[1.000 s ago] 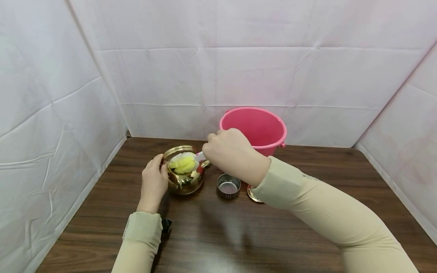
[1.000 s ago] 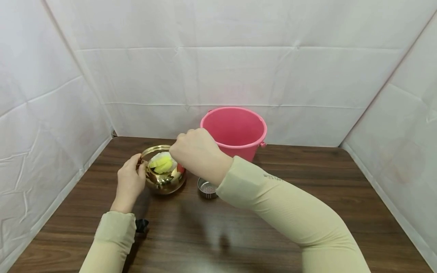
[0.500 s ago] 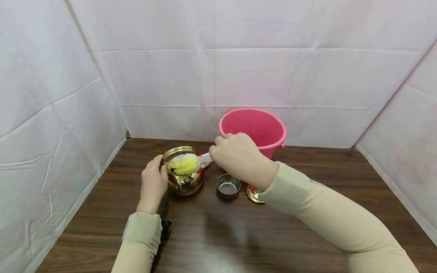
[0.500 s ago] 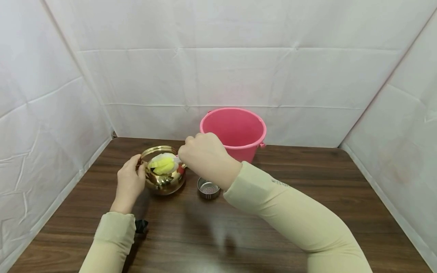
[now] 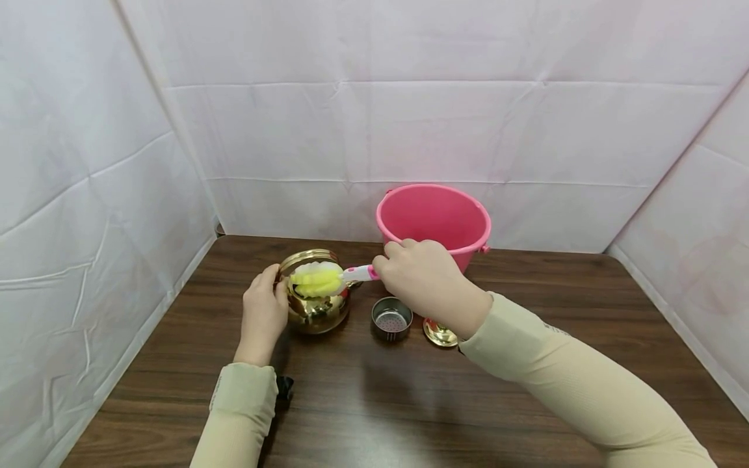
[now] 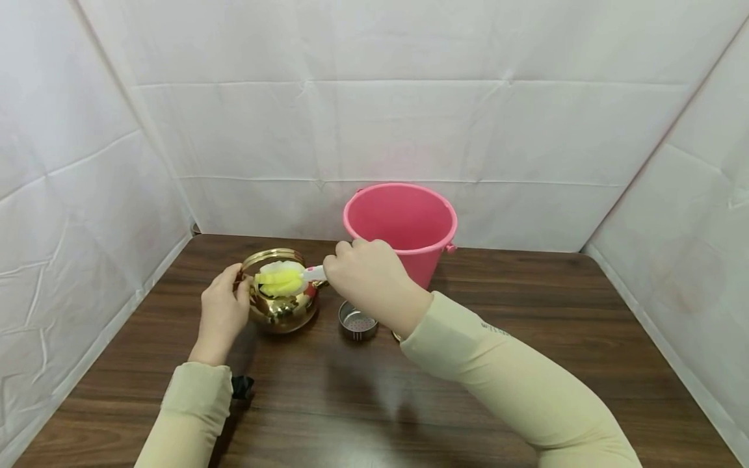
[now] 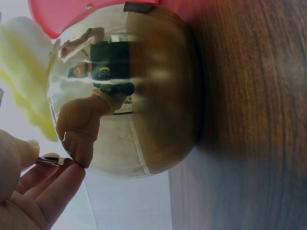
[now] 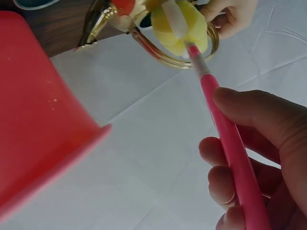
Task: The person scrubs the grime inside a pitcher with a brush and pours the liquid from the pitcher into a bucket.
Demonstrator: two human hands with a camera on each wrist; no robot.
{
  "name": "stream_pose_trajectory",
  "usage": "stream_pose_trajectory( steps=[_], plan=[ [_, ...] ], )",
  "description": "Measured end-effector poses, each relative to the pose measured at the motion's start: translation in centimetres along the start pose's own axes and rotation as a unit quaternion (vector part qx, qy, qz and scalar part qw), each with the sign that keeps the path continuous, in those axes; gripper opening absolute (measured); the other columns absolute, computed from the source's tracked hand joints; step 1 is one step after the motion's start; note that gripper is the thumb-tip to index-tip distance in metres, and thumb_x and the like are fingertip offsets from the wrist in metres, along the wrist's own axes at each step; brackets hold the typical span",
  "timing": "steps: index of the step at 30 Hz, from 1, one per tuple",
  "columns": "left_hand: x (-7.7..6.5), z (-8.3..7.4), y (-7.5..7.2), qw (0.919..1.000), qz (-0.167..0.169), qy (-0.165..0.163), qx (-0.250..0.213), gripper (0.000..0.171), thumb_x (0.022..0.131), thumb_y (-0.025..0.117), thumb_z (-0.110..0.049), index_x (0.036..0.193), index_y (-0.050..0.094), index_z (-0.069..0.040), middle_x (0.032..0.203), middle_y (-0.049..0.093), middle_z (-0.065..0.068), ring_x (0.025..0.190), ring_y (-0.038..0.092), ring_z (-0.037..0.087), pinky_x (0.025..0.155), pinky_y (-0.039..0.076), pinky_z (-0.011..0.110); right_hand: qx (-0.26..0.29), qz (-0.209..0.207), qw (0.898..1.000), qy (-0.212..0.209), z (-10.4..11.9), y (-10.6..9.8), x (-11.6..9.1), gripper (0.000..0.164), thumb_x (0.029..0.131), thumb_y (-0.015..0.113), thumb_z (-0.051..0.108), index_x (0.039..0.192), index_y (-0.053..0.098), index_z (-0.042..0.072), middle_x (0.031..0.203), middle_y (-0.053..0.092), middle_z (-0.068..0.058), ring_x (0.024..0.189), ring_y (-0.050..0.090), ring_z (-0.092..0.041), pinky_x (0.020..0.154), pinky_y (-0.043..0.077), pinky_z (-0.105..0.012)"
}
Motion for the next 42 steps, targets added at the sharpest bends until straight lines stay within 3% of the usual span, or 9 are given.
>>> stream_pose_trajectory(
  steps=[8,20,30,42],
  plan=[
    [0.0,-0.1,0.1,0.9998,0.014,-0.009,-0.005,0.025,0.096,0.053,-0.009,0.117,0.056,0.004,0.102,0.061,0.025,0.094,0.061,0.04,0.077,0.052,0.049,0.003,-0.074,0.997,-0.009,0.0,0.6,-1.4,0.011,0.079,0.072,0.008,0.073,0.063,0.01,0.063,0.053,-0.003,0.054,0.046,-0.015,0.045,0.041,-0.024],
    [0.1,0.4,0.2,0.9996,0.015,-0.023,-0.008,0.024,0.095,0.054,-0.009,0.116,0.057,0.003,0.105,0.062,0.025,0.098,0.061,0.039,0.08,0.052,0.049,0.008,-0.183,0.983,-0.001,0.0,1.9,-3.5,0.018,0.078,0.067,0.007,0.065,0.055,0.01,0.058,0.048,-0.003,0.048,0.042,-0.018,0.042,0.032,-0.022],
    [0.1,0.4,0.1,0.9997,0.01,-0.02,-0.009,0.024,0.095,0.054,-0.008,0.115,0.058,0.004,0.105,0.063,0.025,0.096,0.061,0.039,0.079,0.052,0.049,0.048,-0.204,0.978,0.005,-0.4,2.7,-4.9,0.003,0.076,0.066,0.006,0.078,0.064,0.008,0.062,0.053,-0.004,0.05,0.043,-0.015,0.041,0.033,-0.021],
    [0.1,0.4,0.1,0.9999,-0.016,-0.006,-0.004,0.023,0.092,0.056,-0.004,0.113,0.059,0.005,0.103,0.064,0.026,0.095,0.062,0.04,0.08,0.051,0.051,0.069,-0.24,0.968,0.023,-0.6,3.4,-6.4,0.015,0.076,0.075,0.014,0.088,0.069,0.009,0.072,0.061,-0.003,0.056,0.053,-0.016,0.047,0.046,-0.024]
  ],
)
Point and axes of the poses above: each hand's wrist, its own x-axis towards the middle knuckle, its own y-axis out of the palm, z = x × y, the point moved 6 cm from there along x, towards the middle knuckle
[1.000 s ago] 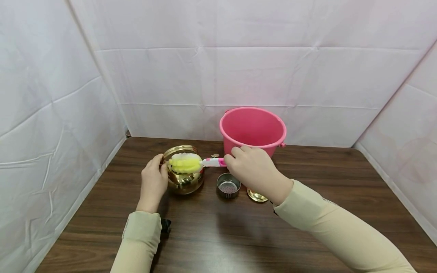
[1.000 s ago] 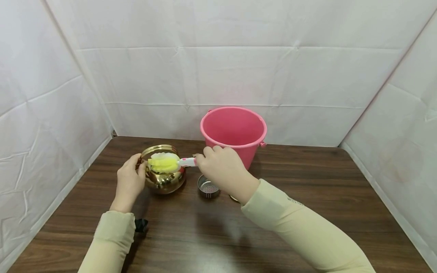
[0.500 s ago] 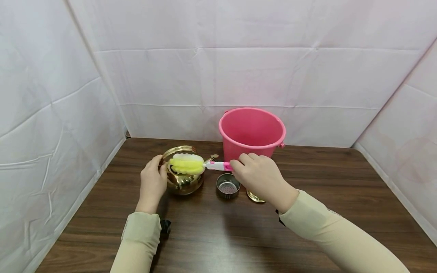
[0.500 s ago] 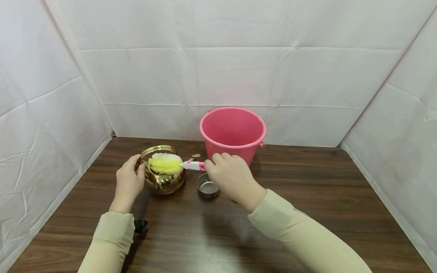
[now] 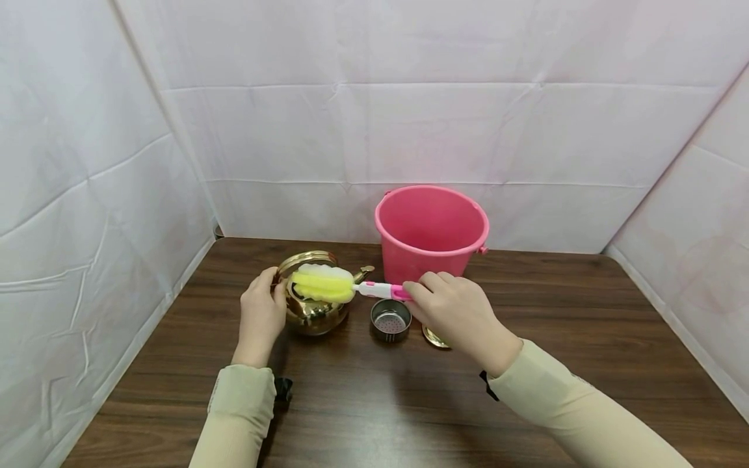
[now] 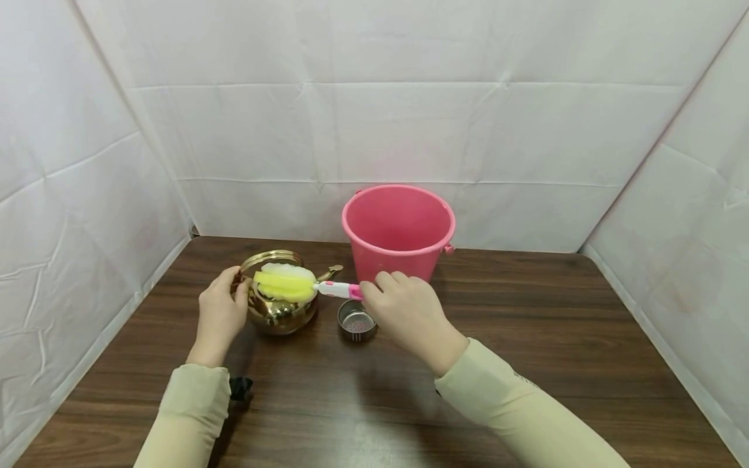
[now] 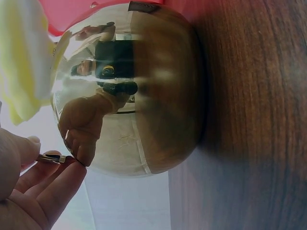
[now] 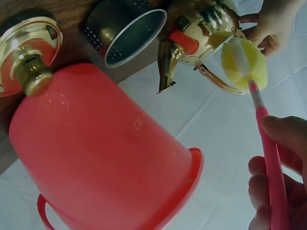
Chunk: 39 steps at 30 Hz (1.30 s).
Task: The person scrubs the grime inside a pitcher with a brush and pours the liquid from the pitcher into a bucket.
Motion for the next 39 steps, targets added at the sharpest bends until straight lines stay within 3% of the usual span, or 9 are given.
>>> stream_pose_trajectory(
  steps=[14,39],
  plan=[
    [0.0,0.0,0.1,0.9999,0.014,-0.003,0.002,0.025,0.093,0.054,-0.002,0.116,0.057,0.007,0.106,0.063,0.028,0.096,0.062,0.042,0.08,0.051,0.051,0.03,-0.004,0.999,0.017,-0.2,-0.5,-1.3,0.025,0.073,0.08,0.017,0.095,0.07,0.009,0.075,0.062,-0.001,0.06,0.056,-0.015,0.049,0.049,-0.026],
    [0.1,-0.1,-0.1,1.0,-0.004,0.008,0.0,0.023,0.092,0.056,-0.003,0.112,0.059,0.007,0.102,0.064,0.027,0.093,0.062,0.041,0.078,0.052,0.051,0.048,-0.013,0.997,0.06,-0.6,-0.8,-3.8,0.028,0.068,0.082,0.016,0.094,0.071,0.011,0.078,0.064,-0.001,0.063,0.06,-0.016,0.052,0.051,-0.03]
  ],
)
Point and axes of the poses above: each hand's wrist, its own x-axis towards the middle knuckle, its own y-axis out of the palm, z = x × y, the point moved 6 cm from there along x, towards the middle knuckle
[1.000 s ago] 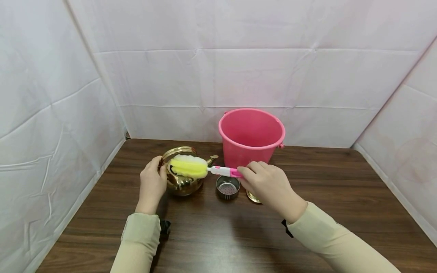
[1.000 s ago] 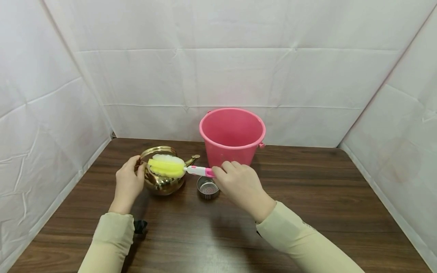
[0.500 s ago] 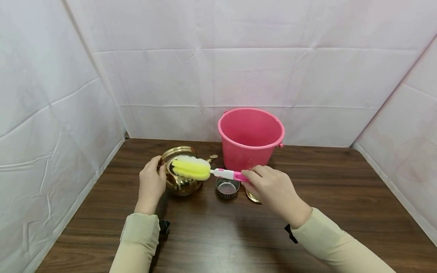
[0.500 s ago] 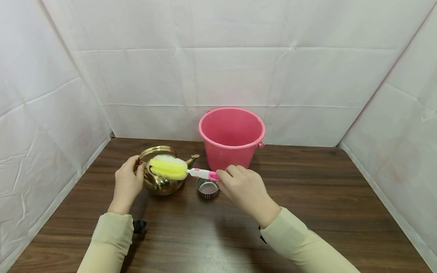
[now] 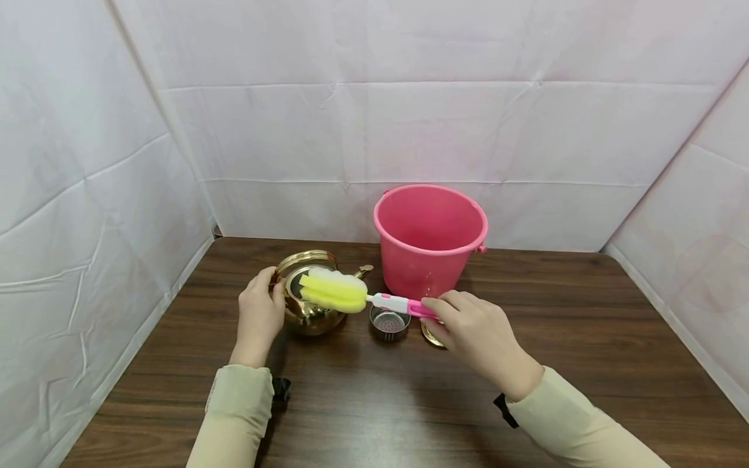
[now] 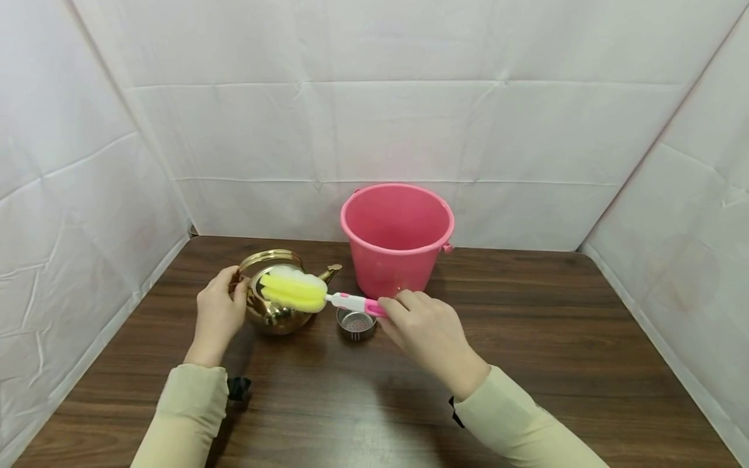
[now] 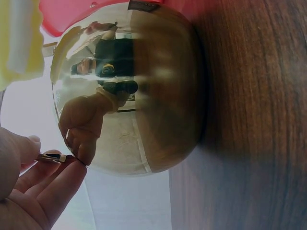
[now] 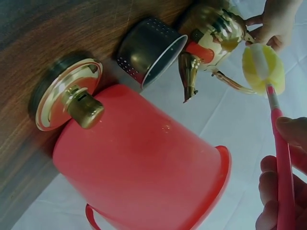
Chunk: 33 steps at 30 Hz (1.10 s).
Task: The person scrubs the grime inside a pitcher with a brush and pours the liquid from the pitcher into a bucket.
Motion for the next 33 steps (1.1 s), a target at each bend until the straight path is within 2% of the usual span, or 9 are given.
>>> stream_pose_trajectory(
  steps=[6,11,16,22,26,29,33],
  plan=[
    [0.1,0.1,0.0,0.9999,0.008,-0.01,-0.001,0.024,0.093,0.056,-0.005,0.113,0.058,0.007,0.104,0.063,0.028,0.094,0.062,0.041,0.079,0.052,0.05,0.001,0.006,1.0,0.014,-0.2,-0.2,-0.5,0.028,0.068,0.08,0.016,0.094,0.072,0.012,0.078,0.064,-0.001,0.064,0.06,-0.016,0.052,0.051,-0.031],
    [0.1,0.1,0.1,0.9997,0.016,-0.016,-0.003,0.025,0.093,0.056,-0.006,0.114,0.058,0.007,0.105,0.063,0.027,0.095,0.062,0.04,0.079,0.052,0.05,-0.003,-0.011,1.0,0.009,-0.2,-0.5,-0.8,0.032,0.065,0.083,0.016,0.095,0.072,0.012,0.078,0.065,0.001,0.062,0.059,-0.014,0.05,0.05,-0.029],
    [0.1,0.2,0.2,0.9995,0.021,-0.024,-0.007,0.024,0.093,0.056,-0.007,0.114,0.058,0.006,0.105,0.063,0.027,0.096,0.062,0.04,0.079,0.052,0.049,0.005,-0.01,1.0,0.018,-0.4,-0.5,-1.4,0.032,0.065,0.083,0.015,0.096,0.072,0.012,0.078,0.065,0.002,0.063,0.06,-0.014,0.051,0.05,-0.03],
    [0.0,0.3,0.1,0.9993,0.023,-0.029,-0.009,0.024,0.093,0.056,-0.007,0.114,0.058,0.006,0.105,0.063,0.027,0.095,0.062,0.04,0.079,0.052,0.049,0.013,-0.002,0.999,0.036,-0.8,-0.4,-2.3,0.023,0.074,0.077,0.02,0.095,0.072,0.011,0.077,0.065,0.001,0.064,0.06,-0.014,0.053,0.051,-0.031],
    [0.0,0.3,0.1,0.9992,0.024,-0.03,-0.009,0.025,0.094,0.055,-0.008,0.114,0.058,0.006,0.105,0.063,0.027,0.095,0.062,0.04,0.078,0.052,0.049,0.012,-0.016,0.999,0.035,-0.9,-0.6,-2.6,0.018,0.082,0.07,0.024,0.094,0.072,0.012,0.076,0.065,0.002,0.062,0.06,-0.013,0.051,0.05,-0.03],
    [0.0,0.4,0.1,0.9995,0.02,-0.025,-0.007,0.025,0.093,0.055,-0.007,0.114,0.058,0.006,0.105,0.063,0.027,0.094,0.062,0.04,0.078,0.052,0.049,0.01,-0.025,0.999,0.038,-1.0,-0.7,-2.8,0.02,0.087,0.063,0.028,0.094,0.072,0.012,0.074,0.064,0.002,0.061,0.059,-0.013,0.05,0.049,-0.03],
    [0.1,0.4,0.1,0.9998,0.008,-0.015,-0.006,0.023,0.093,0.056,-0.005,0.113,0.059,0.007,0.102,0.063,0.027,0.092,0.063,0.04,0.077,0.053,0.049,0.009,-0.026,0.998,0.048,-1.2,-0.8,-3.2,0.024,0.09,0.06,0.032,0.093,0.072,0.012,0.074,0.064,0.002,0.061,0.059,-0.014,0.05,0.049,-0.032]
  ],
)
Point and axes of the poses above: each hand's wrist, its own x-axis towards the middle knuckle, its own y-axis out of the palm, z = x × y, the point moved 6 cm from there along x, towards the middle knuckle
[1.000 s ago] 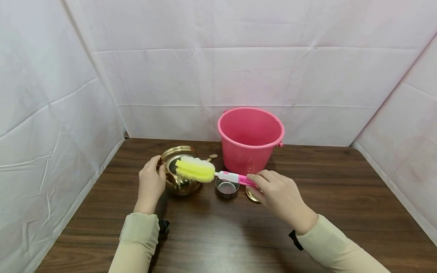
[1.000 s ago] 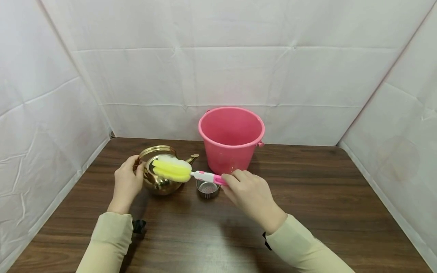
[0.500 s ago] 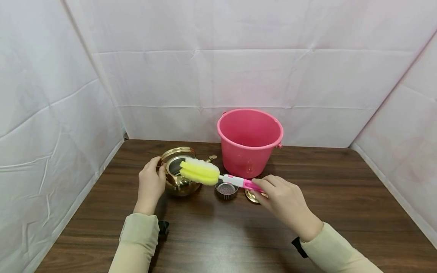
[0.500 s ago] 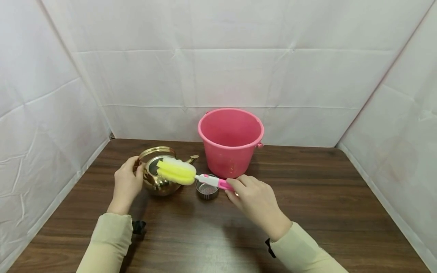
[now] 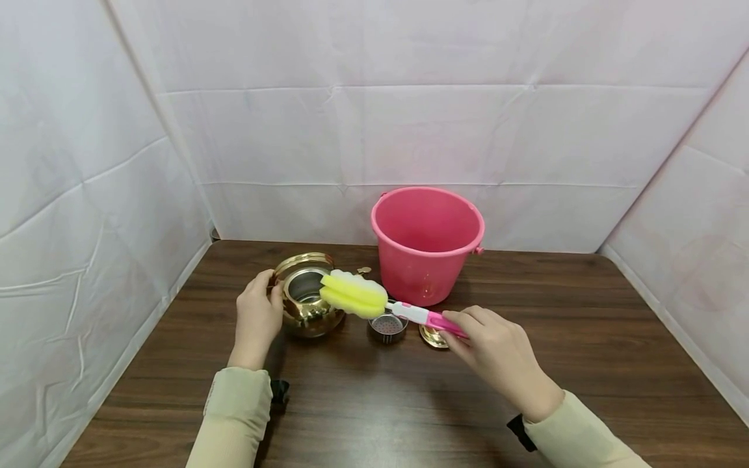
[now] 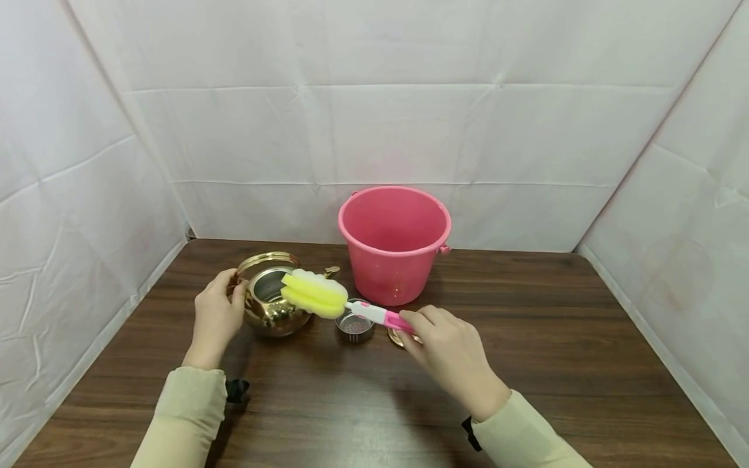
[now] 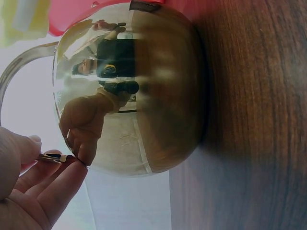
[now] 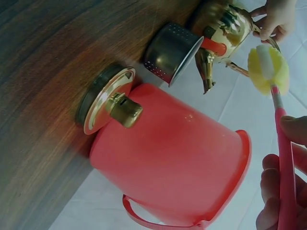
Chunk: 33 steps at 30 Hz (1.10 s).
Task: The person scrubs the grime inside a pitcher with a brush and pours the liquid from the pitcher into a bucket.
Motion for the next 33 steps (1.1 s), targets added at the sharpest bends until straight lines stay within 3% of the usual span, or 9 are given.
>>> stream_pose_trajectory(
  steps=[7,13,24,33],
  plan=[
    [0.0,0.0,0.0,1.0,-0.005,0.002,0.003,0.023,0.092,0.056,-0.002,0.112,0.059,0.007,0.102,0.063,0.028,0.093,0.063,0.041,0.079,0.052,0.05,0.002,0.009,1.0,0.016,-0.4,-0.1,-0.7,0.024,0.09,0.061,0.034,0.093,0.072,0.012,0.074,0.064,0.003,0.061,0.06,-0.013,0.05,0.049,-0.032],
    [-0.1,-0.1,-0.2,1.0,-0.007,0.002,0.003,0.023,0.091,0.056,-0.002,0.112,0.059,0.008,0.101,0.063,0.028,0.092,0.063,0.04,0.078,0.052,0.049,0.005,0.017,0.999,0.032,-0.8,-0.3,-1.4,0.021,0.083,0.069,0.03,0.093,0.072,0.012,0.074,0.064,0.002,0.059,0.058,-0.012,0.049,0.047,-0.031],
    [-0.1,-0.1,-0.3,1.0,-0.003,0.0,0.005,0.023,0.092,0.055,-0.002,0.113,0.058,0.007,0.102,0.063,0.027,0.094,0.062,0.04,0.08,0.051,0.049,0.001,0.04,0.997,0.066,-1.4,-0.4,-2.4,0.038,0.094,0.052,0.042,0.097,0.072,0.01,0.077,0.065,0.001,0.06,0.056,-0.011,0.049,0.047,-0.032],
    [-0.1,-0.1,-0.4,0.9995,-0.019,0.026,0.001,0.021,0.091,0.058,-0.003,0.109,0.059,0.008,0.098,0.064,0.027,0.089,0.063,0.04,0.074,0.052,0.049,0.011,0.031,0.997,0.074,-1.7,-0.4,-3.2,0.031,0.091,0.057,0.035,0.097,0.072,0.009,0.079,0.067,0.001,0.06,0.057,-0.011,0.05,0.046,-0.032]
  ],
)
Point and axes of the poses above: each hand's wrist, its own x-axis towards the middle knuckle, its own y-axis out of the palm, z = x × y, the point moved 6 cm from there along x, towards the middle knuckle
